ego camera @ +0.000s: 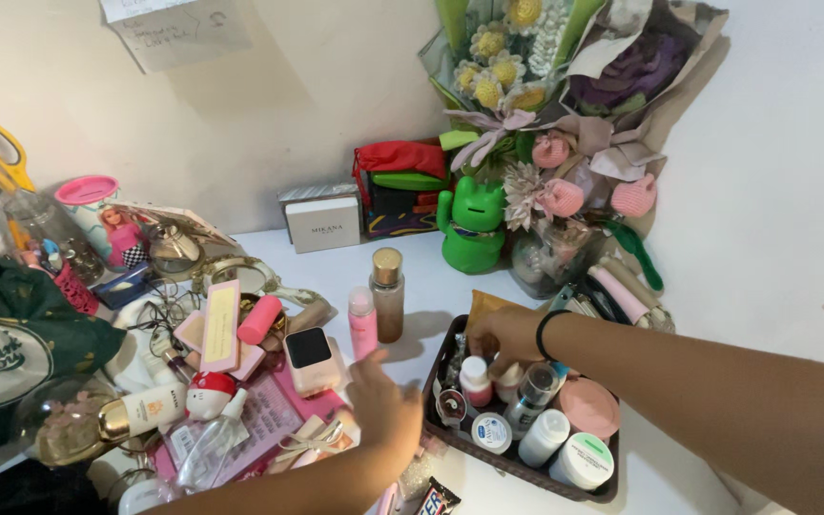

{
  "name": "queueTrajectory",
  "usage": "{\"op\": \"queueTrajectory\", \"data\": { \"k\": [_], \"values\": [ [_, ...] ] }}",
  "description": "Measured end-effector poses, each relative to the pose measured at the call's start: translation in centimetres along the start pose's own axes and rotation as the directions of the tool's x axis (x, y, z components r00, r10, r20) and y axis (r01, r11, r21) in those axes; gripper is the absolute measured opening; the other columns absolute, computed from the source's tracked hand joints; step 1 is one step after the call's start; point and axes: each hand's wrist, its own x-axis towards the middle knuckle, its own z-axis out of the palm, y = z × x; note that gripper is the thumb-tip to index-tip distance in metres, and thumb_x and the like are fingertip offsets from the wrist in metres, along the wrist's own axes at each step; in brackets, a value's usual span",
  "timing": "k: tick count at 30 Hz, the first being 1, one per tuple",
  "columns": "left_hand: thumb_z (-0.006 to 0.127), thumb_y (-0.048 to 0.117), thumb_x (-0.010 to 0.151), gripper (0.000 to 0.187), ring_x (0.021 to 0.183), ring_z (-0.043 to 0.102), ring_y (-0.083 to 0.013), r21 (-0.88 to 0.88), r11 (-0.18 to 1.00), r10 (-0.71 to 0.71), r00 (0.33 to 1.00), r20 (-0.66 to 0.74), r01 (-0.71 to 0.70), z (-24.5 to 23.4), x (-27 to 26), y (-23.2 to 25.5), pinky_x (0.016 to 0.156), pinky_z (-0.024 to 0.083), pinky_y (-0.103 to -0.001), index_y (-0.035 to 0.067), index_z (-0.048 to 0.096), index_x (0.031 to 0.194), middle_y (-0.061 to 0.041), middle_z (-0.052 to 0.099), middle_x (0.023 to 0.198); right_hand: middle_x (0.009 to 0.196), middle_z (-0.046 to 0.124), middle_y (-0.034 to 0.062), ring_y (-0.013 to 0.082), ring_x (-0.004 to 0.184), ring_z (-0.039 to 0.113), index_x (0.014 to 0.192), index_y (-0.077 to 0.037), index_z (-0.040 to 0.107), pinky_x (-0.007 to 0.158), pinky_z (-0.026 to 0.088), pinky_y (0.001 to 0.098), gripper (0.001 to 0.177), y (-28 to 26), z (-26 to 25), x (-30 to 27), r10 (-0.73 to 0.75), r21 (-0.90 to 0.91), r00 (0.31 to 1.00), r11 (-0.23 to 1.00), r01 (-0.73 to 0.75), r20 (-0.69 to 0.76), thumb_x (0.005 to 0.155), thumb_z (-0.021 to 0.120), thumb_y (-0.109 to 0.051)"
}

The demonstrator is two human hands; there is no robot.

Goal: The person organizes various cosmetic items on a cluttered white table. They pick up bottles, jars, and compacts from the table surface and place them into a black rectangular tray, arranging them to fit.

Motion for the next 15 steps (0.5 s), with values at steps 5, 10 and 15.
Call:
{"op": "queueTrajectory", "data": {
  "k": [5,10,15],
  "values": [
    [0.081,0.016,0.076,0.062,0.116,0.053,-0.0405,-0.26,0.874,0.467,0.857,0.218,-0.41,0.0,0.3,2.3,0.1,0.043,-0.048,0.004,0.052,0.129,-0.019,0.057,0.124,0.102,0.076,0.0055,0.0215,0.098,0.073,0.106,-0.012,0.072,0.083,0.058,0.0362,0.051,-0.6,-0.5,-0.9,0.044,0.012,0.998,0.999,-0.043,-0.04,0.059,0.091,-0.016],
    [0.085,0.016,0.07,0.049,0.117,0.056,-0.0398,-0.344,0.775,0.632,0.643,0.434,-0.53,-1.0,2.0,6.5,0.098,0.047,-0.046,0.005,0.066,0.114,-0.015,0.063,0.122,0.103,0.077,0.0072,0.0236,0.097,0.072,0.105,-0.013,0.076,0.083,0.058,0.0378,0.044,-1.8,-1.5,-2.5,0.18,-0.089,0.969,0.976,-0.197,-0.17,0.063,0.089,-0.015],
    [0.082,0.015,0.07,0.042,0.114,0.061,-0.0344,-0.326,0.755,0.642,0.54,0.544,-0.569,-0.8,2.3,7.8,0.096,0.051,-0.042,0.007,0.069,0.109,-0.012,0.067,0.117,0.102,0.078,0.0104,0.0217,0.095,0.074,0.105,-0.007,0.075,0.086,0.058,0.0344,0.042,-1.9,-2.7,-5.5,0.15,0.127,0.899,0.986,-0.106,-0.411,0.066,0.086,-0.013]
  ]
}}
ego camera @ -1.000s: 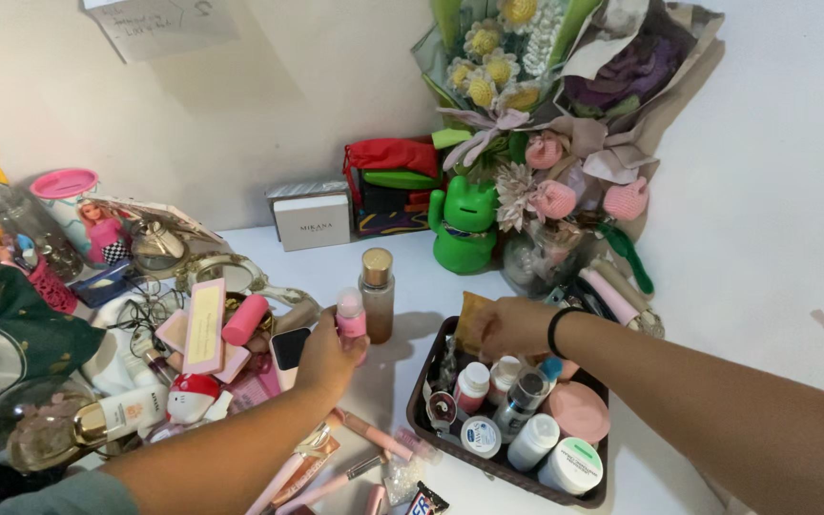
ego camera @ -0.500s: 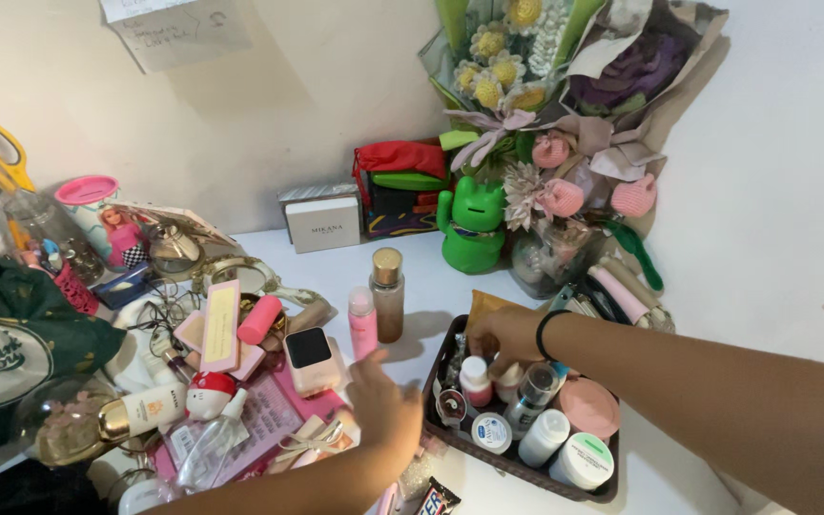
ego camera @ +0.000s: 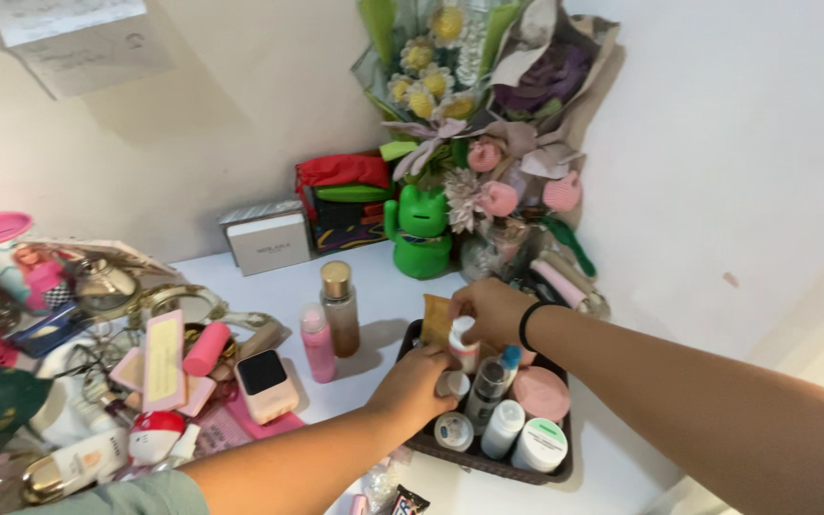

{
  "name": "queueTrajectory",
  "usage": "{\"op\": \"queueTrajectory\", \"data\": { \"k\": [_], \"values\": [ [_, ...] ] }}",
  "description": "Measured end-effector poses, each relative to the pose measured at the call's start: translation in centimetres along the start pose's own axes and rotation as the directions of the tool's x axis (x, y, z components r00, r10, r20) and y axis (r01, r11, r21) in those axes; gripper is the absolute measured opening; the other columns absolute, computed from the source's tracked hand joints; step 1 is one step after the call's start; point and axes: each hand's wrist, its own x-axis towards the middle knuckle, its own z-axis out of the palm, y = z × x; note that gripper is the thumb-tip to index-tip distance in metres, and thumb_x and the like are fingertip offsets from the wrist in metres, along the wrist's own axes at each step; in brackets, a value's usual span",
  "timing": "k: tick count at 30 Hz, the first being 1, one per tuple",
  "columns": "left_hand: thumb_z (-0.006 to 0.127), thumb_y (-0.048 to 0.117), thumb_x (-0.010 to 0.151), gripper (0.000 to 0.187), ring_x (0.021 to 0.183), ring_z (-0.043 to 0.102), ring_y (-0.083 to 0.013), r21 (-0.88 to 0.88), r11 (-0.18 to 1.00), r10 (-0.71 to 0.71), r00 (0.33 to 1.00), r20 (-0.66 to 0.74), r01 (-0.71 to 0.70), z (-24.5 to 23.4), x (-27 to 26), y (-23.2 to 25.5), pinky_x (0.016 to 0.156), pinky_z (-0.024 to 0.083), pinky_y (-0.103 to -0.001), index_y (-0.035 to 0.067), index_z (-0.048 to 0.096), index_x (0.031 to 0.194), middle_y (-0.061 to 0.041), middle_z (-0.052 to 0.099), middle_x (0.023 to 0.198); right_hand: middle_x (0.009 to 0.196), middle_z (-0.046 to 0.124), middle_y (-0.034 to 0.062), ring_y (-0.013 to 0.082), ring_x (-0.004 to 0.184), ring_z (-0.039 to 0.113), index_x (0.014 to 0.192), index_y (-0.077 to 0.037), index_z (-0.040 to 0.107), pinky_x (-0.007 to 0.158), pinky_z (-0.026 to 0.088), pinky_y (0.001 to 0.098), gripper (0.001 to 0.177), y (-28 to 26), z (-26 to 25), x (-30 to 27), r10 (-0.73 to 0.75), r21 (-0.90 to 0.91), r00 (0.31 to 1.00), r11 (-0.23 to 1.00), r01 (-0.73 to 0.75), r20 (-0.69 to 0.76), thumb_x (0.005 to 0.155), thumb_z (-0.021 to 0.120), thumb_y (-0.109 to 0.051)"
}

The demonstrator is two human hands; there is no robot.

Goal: The person organizes various cosmetic items on a cluttered white table. They pick up bottles, jars, and compacts from the table surface and place them into a black rectangular tray, arranging them to fit.

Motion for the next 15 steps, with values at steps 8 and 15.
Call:
{"op": "queueTrajectory", "data": {
  "k": [8,15],
  "values": [
    [0.08,0.014,0.073,0.046,0.111,0.062,-0.0343,-0.051,0.998,-0.043,0.992,-0.115,0.037,0.0,0.6,-0.6,0.094,0.049,-0.042,0.006,0.068,0.117,-0.013,0.066,0.117,0.104,0.078,0.0092,0.0198,0.097,0.074,0.112,-0.007,0.073,0.089,0.057,0.0327,0.043,-0.3,-1.7,-2.9,0.017,0.171,0.957,0.985,0.035,-0.291,0.07,0.083,-0.014],
    [0.073,0.014,0.086,0.039,0.103,0.063,-0.0336,-0.01,0.998,-0.057,0.913,-0.404,0.058,-4.5,-1.9,-0.9,0.089,0.051,-0.041,0.004,0.064,0.122,-0.014,0.064,0.112,0.106,0.075,0.0127,0.0239,0.096,0.071,0.114,-0.005,0.071,0.086,0.055,0.0376,0.04,-4.4,0.4,-2.2,-0.106,0.12,0.864,0.975,0.188,-0.492,0.075,0.079,-0.012]
  ]
}}
